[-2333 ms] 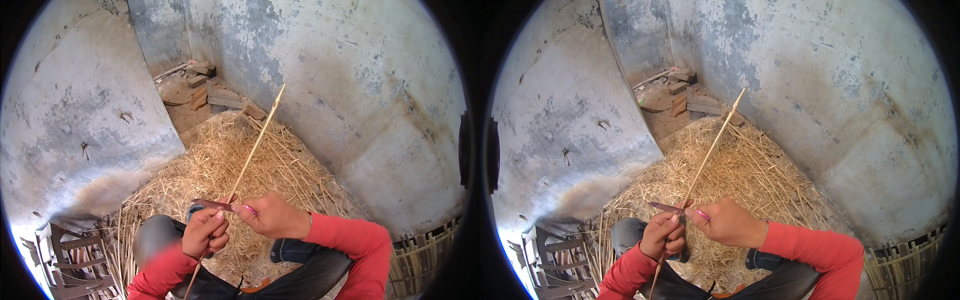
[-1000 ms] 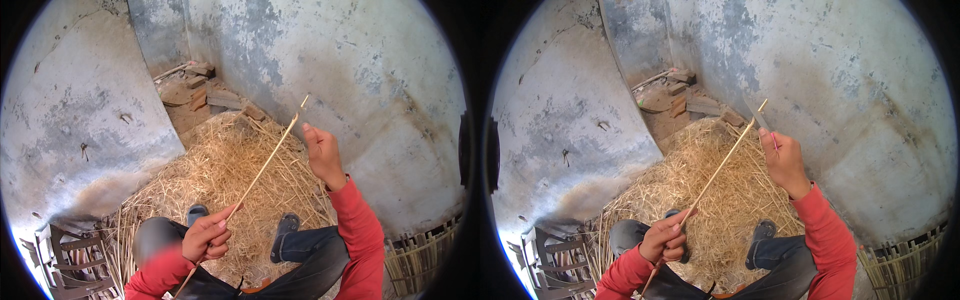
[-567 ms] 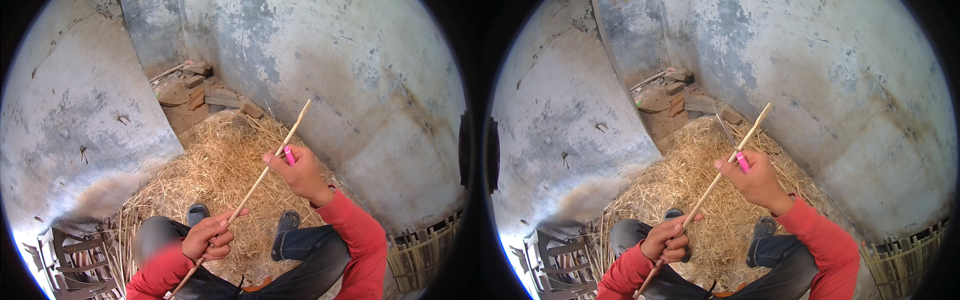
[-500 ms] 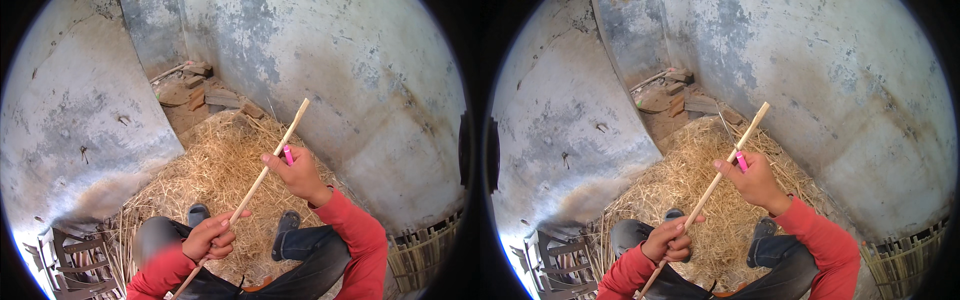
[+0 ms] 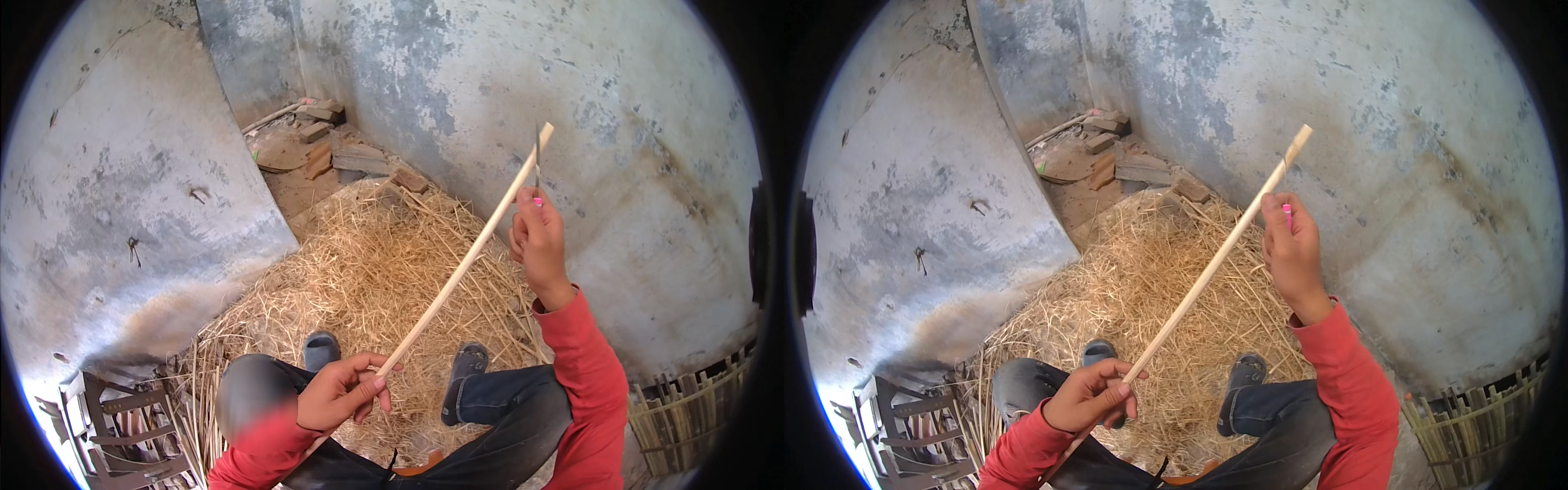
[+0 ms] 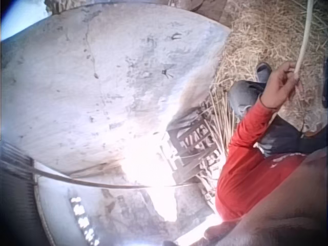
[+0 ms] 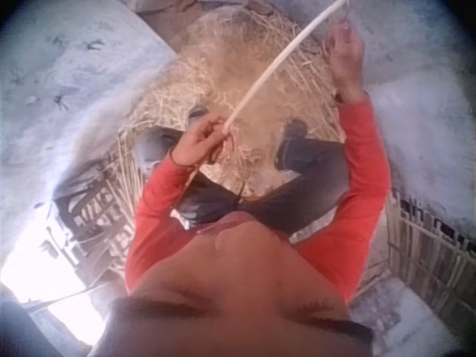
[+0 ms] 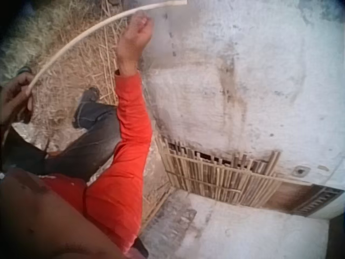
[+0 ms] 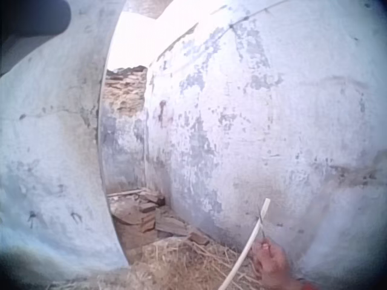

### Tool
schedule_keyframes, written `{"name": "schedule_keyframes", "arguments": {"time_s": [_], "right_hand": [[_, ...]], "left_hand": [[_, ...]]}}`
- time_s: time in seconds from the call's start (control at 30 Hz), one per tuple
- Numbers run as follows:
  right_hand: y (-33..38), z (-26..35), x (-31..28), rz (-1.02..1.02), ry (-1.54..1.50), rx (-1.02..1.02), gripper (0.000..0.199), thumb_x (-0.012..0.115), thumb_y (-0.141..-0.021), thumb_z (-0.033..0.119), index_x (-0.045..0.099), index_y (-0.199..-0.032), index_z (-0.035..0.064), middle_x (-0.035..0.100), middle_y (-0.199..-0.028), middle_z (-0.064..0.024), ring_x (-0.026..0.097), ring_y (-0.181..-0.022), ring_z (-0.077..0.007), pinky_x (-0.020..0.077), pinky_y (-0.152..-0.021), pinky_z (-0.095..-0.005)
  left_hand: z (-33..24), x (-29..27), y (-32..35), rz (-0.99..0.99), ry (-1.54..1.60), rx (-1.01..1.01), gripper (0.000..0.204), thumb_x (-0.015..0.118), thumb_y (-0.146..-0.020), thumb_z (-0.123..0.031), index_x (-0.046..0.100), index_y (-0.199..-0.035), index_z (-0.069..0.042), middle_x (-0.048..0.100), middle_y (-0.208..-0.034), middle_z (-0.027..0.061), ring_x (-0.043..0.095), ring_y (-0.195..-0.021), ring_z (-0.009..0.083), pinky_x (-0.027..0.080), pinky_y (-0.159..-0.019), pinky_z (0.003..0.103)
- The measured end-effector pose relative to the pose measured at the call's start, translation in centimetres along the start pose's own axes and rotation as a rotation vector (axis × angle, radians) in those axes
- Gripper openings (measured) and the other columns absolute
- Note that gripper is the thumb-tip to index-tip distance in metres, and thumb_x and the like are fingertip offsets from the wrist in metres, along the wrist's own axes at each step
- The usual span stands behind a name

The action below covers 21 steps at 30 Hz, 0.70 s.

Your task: The person shaves a thin bamboo stick using a knife, holding the stick in one hand and making controlled downward strokes with the blade.

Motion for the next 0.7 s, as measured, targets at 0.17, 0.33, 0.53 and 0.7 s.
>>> {"name": "schedule_keyframes", "arguments": {"time_s": [0.17,0.33,0.53,0.7], "right_hand": [[0.2,0.6,-0.1,0.048,0.253,-0.094,0.043,0.05,-0.108,0.041,0.061,-0.087,0.0059,0.043,-0.061,0.0066,0.037,-0.051,-0.0015,0.0288,-0.047,-0.0218],[0.5,0.9,0.2,0.041,0.389,-0.136,0.047,0.05,-0.108,0.04,0.063,-0.083,0.0017,0.048,-0.061,0.0041,0.041,-0.054,-0.0039,0.032,-0.05,-0.0252],[2.0,0.2,1.9,0.086,0.691,-0.274,0.04,0.052,-0.106,0.031,0.07,-0.092,-0.0019,0.054,-0.059,-0.0106,0.051,-0.053,-0.0155,0.0394,-0.052,-0.0324],[6.7,-1.6,7.8,0.426,0.653,-0.328,0.031,0.056,-0.103,0.029,0.073,-0.099,0.0032,0.059,-0.06,-0.0198,0.06,-0.05,-0.0353,0.0452,-0.049,-0.0433]], "left_hand": [[0.0,-0.5,0.2,-0.081,0.031,0.014,0.032,0.05,-0.107,-0.016,0.057,-0.135,-0.002,0.069,-0.078,0.0069,0.046,-0.051,0.0041,0.036,-0.05,0.019],[-0.1,-0.6,0.0,-0.15,0.056,0.029,0.034,0.05,-0.107,-0.016,0.058,-0.136,0.0,0.064,-0.073,0.0041,0.041,-0.05,0.0041,0.032,-0.048,0.021],[-0.3,-0.2,-0.1,-0.134,0.096,0.071,0.033,0.05,-0.107,-0.015,0.06,-0.133,0.002,0.048,-0.067,-0.0001,0.04,-0.05,0.0059,0.031,-0.047,0.022],[-0.2,-0.8,-0.1,-0.193,0.082,0.063,0.033,0.048,-0.107,-0.013,0.059,-0.134,0.002,0.048,-0.067,0.0001,0.039,-0.048,0.0055,0.03,-0.046,0.022]]}}
Point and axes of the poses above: each hand's wrist, its own y-axis away from the middle knuckle, its own x-axis out of the palm, z = x × y, the point moved 5 cm from there along -y, towards the middle knuckle
